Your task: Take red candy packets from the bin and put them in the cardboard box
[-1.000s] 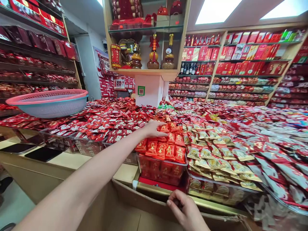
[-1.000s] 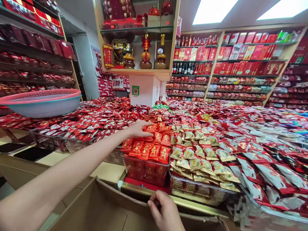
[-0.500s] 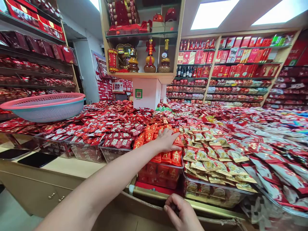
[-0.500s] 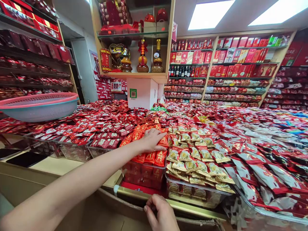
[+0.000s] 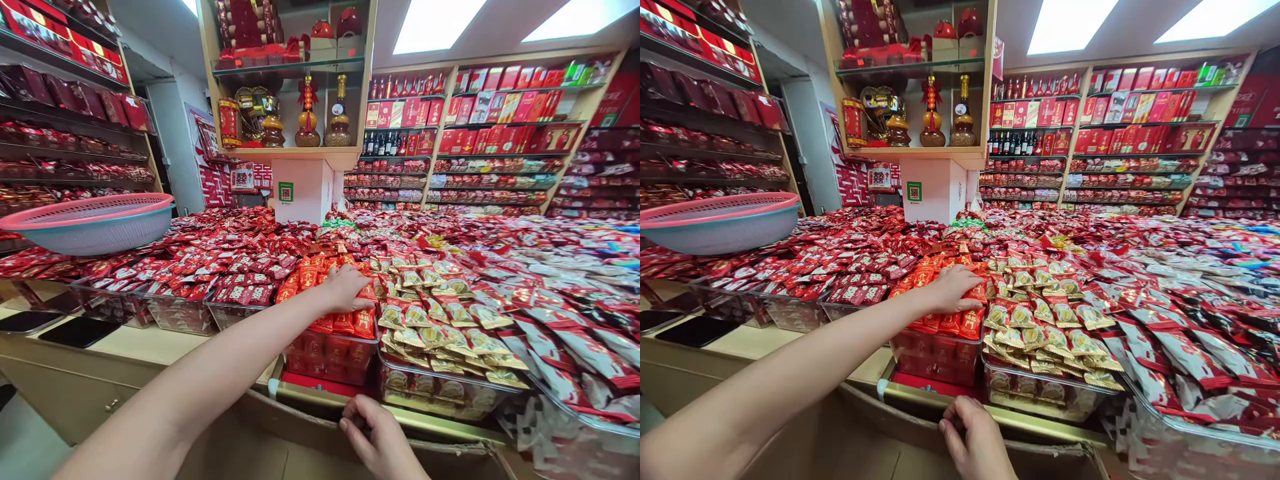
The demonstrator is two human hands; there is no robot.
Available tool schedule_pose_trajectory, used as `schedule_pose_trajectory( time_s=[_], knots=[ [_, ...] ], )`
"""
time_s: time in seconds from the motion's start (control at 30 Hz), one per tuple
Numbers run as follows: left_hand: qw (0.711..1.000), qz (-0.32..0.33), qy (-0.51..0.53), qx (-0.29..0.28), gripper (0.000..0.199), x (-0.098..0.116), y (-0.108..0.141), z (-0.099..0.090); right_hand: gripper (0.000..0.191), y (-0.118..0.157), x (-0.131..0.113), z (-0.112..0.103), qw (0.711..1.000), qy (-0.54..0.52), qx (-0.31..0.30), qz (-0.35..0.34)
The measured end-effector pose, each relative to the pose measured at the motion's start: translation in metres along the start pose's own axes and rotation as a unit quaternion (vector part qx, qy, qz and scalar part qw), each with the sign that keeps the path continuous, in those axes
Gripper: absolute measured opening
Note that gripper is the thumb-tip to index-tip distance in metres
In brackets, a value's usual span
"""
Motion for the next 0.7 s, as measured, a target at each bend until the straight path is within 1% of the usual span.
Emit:
schedule_pose_trajectory(
  time_s=[0.13,0.3,0.43,0.53,0.6,0.63,0.7],
  knots=[
    [1.000,0.008,-0.004,-0.002,0.050,0.008,0.008,-0.005,0.012,-0.001,0.003,0.004,1.000,0.014,-0.010,-0.007],
    [1.000,0.016,-0.007,-0.007,0.059,0.014,0.018,-0.009,0.011,-0.002,0.001,0.002,1.000,0.017,0.000,-0.009],
    [1.000,0.018,-0.008,-0.008,0.058,0.015,0.020,-0.006,0.011,-0.001,0.000,0.000,1.000,0.016,0.005,-0.008],
    [1.000,0.014,-0.008,0.000,0.061,0.014,0.017,-0.006,0.011,0.000,-0.001,-0.001,1.000,0.012,0.012,-0.011],
    [1.000,0.007,-0.006,0.026,0.058,0.012,0.016,-0.015,0.010,0.000,-0.002,-0.002,1.000,0.011,0.015,-0.010],
    [0.999,0.009,-0.001,0.048,0.053,0.012,0.017,-0.024,0.010,0.000,-0.002,-0.003,1.000,0.010,0.015,-0.010],
    [0.994,0.037,0.027,0.104,0.037,0.019,0.027,-0.044,0.010,0.000,-0.004,-0.005,1.000,0.007,0.019,-0.011]
  ],
)
Point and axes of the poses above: each hand's wrist, its own y-axis away from the middle knuckle, its own z-axis out of the palm, x = y × z, the point moved 8 cm from there along -y, towards the middle knuckle, and after that the axes turned 7 degrees about x, right-handed, at the moved point
